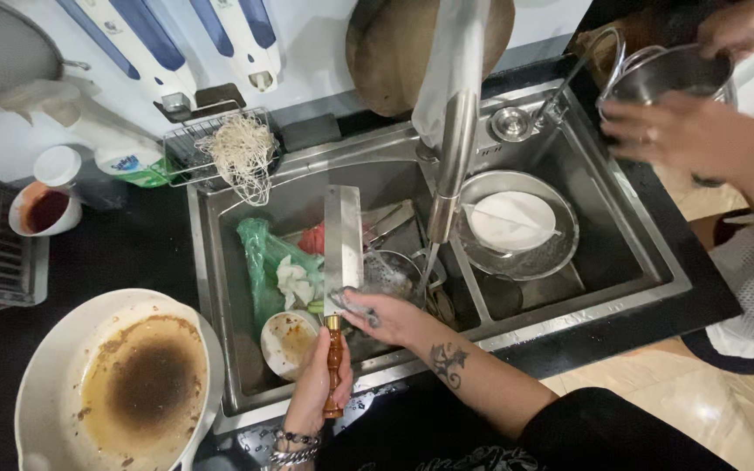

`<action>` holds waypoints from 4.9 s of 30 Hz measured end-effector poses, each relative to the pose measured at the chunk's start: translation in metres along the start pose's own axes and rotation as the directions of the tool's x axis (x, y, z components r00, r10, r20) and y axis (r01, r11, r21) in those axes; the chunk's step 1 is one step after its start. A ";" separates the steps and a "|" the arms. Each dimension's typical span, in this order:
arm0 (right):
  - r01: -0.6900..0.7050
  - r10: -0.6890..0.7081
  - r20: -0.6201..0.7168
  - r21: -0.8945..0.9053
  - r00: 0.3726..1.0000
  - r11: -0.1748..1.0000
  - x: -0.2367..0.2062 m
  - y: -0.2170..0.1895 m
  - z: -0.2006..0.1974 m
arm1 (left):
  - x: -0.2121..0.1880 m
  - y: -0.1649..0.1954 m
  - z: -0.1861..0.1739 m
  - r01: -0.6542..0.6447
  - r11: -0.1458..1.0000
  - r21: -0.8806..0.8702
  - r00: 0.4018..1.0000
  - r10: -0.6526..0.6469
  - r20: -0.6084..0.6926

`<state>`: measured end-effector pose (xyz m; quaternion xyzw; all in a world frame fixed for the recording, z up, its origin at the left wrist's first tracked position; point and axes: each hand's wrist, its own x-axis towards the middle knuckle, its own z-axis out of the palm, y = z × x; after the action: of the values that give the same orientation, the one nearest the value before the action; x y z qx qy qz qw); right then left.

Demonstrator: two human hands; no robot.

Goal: The person washes several kitchen items in a double-basin sink using a sponge and running water. They clean a plastic container, a glass, a metal strainer, a white plate, a knife, a fork, and a pair of scissors, rinsing each under the tap and placing them in the right basin.

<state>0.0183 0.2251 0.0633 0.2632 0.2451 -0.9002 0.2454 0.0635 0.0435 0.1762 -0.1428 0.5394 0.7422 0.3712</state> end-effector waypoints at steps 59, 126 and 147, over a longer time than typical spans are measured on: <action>0.190 -0.206 -0.252 -0.086 0.946 0.978 0.054 0.024 -0.032 | 0.136 -0.106 -0.101 -0.195 0.908 0.370 0.866 0.336 -0.369; 0.201 -0.393 -0.427 -0.428 0.815 0.881 0.052 -0.053 0.074 | -0.012 0.005 -0.026 -0.241 0.529 0.814 0.791 0.593 -0.151; 0.116 -0.121 0.148 0.042 0.982 0.992 0.012 0.014 0.076 | 0.025 -0.004 -0.040 -0.178 0.528 0.830 0.706 0.657 -0.267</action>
<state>-0.0094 0.1671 0.1076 0.1837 0.2263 -0.9344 0.2047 0.0416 0.0181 0.1427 -0.0418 0.8961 0.4412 0.0222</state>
